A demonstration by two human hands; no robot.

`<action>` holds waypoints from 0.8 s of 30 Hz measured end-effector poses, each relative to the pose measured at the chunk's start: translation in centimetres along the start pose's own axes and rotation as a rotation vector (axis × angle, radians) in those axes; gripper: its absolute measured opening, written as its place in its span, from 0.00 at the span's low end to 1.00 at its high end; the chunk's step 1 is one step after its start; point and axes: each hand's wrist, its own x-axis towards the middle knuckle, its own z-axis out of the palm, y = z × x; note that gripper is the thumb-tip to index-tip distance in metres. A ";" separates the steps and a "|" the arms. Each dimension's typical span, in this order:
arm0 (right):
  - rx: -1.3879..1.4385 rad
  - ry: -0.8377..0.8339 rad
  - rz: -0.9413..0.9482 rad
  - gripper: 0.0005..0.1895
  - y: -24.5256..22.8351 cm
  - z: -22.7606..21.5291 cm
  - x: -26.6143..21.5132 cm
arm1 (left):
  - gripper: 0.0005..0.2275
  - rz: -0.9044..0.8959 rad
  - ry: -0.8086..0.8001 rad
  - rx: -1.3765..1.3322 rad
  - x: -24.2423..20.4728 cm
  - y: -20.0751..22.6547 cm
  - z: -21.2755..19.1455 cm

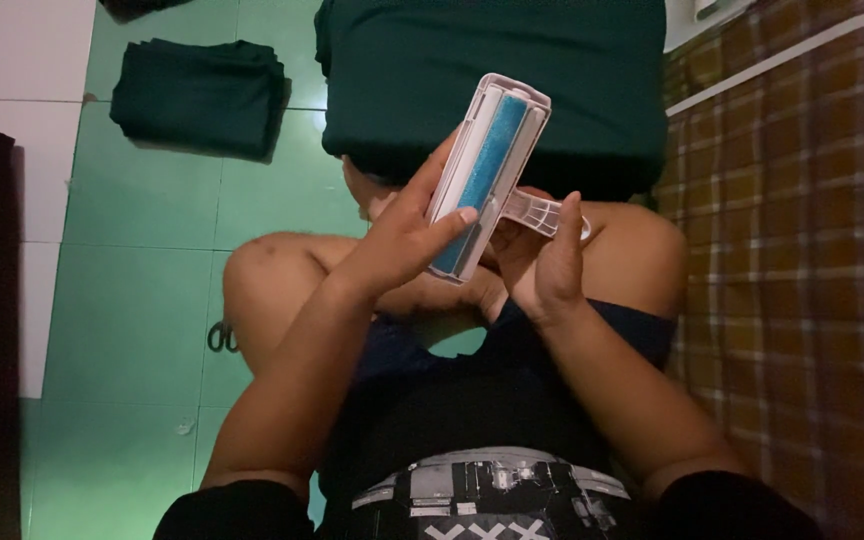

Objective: The person uses a white lint roller to remove lint from a green shirt while sitting on the floor. They roll the tool over the fabric, stop to adjust the roller by hand, and then continue rolling across the surface of the garment.

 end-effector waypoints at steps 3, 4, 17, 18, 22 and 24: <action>0.005 0.007 0.023 0.29 -0.2 -0.2 -0.5 | 0.38 0.014 0.015 -0.004 -0.1 0.2 0.4; 0.005 0.005 0.018 0.29 -0.2 -0.6 -0.6 | 0.38 0.018 0.012 -0.004 -0.1 0.3 0.7; -0.156 -0.051 -0.022 0.32 -1.1 0.1 -4.8 | 0.30 -0.050 0.176 0.043 -2.0 2.9 3.0; -0.217 -0.076 -0.037 0.34 -1.0 -0.6 -4.7 | 0.27 -0.071 0.231 0.043 -2.2 2.8 3.3; -0.279 -0.105 -0.071 0.35 -1.0 -0.3 -6.4 | 0.22 -0.064 0.265 0.024 -2.4 2.8 3.3; -0.303 -0.118 -0.060 0.38 -1.2 -2.1 -5.9 | 0.20 -0.054 0.318 0.039 -2.4 3.1 3.8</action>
